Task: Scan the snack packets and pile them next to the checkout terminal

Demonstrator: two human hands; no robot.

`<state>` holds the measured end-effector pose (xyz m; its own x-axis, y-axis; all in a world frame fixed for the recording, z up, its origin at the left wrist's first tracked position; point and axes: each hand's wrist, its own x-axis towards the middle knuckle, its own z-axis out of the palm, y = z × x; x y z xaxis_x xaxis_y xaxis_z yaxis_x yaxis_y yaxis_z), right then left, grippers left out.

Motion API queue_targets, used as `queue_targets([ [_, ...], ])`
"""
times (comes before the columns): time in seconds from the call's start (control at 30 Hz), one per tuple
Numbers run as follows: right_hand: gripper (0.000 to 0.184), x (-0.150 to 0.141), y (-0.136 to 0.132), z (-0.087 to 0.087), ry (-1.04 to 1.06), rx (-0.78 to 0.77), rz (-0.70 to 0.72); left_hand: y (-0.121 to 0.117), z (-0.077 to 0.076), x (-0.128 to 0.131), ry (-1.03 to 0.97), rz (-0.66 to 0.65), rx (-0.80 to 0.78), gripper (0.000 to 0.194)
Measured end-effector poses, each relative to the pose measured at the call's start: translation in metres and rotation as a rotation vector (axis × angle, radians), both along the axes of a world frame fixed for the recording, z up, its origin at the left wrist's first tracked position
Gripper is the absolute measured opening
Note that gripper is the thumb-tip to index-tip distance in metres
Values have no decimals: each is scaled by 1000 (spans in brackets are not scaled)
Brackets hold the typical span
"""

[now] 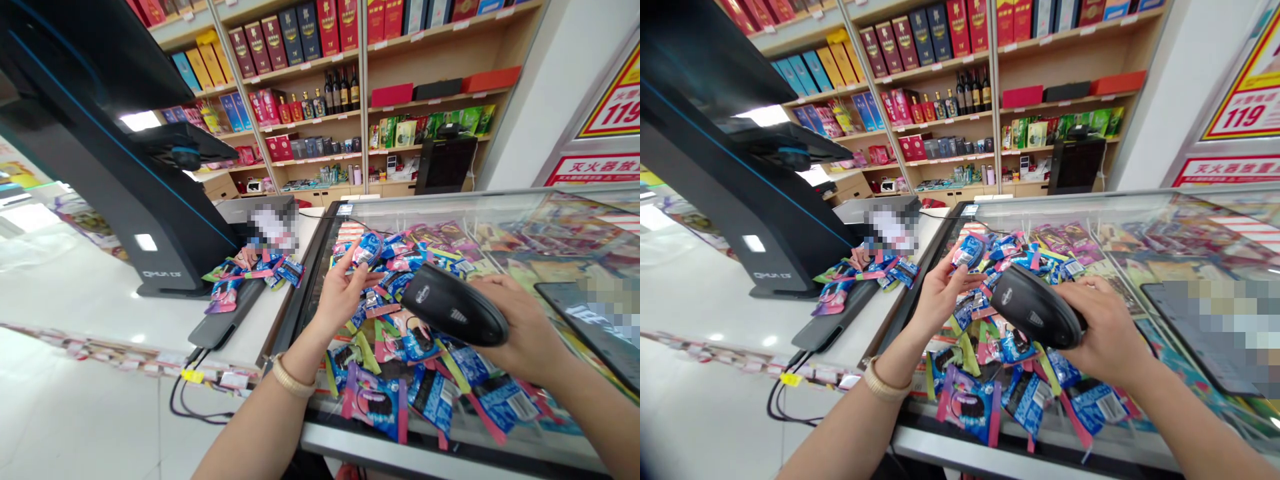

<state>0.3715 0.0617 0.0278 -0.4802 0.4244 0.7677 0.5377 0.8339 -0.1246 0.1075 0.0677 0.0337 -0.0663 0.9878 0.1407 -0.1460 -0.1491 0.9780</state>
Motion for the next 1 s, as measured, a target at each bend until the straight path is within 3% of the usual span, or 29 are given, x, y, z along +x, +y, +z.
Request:
queue_targets([
  [0.47,19,-3,-1,6,-10,30,23,0,1,2,15,18,-12,62],
  [0.7,16,5,3,-4,25,51,-19,3,0,-1,-87,29,-31,40],
  [0.83,13,12,9,-4,40,79,-62,13,11,-24,-314,278,-37,27],
  [1.0,13,20,14,-3,57,78,-98,24,29,-76,-618,635,-40,24],
])
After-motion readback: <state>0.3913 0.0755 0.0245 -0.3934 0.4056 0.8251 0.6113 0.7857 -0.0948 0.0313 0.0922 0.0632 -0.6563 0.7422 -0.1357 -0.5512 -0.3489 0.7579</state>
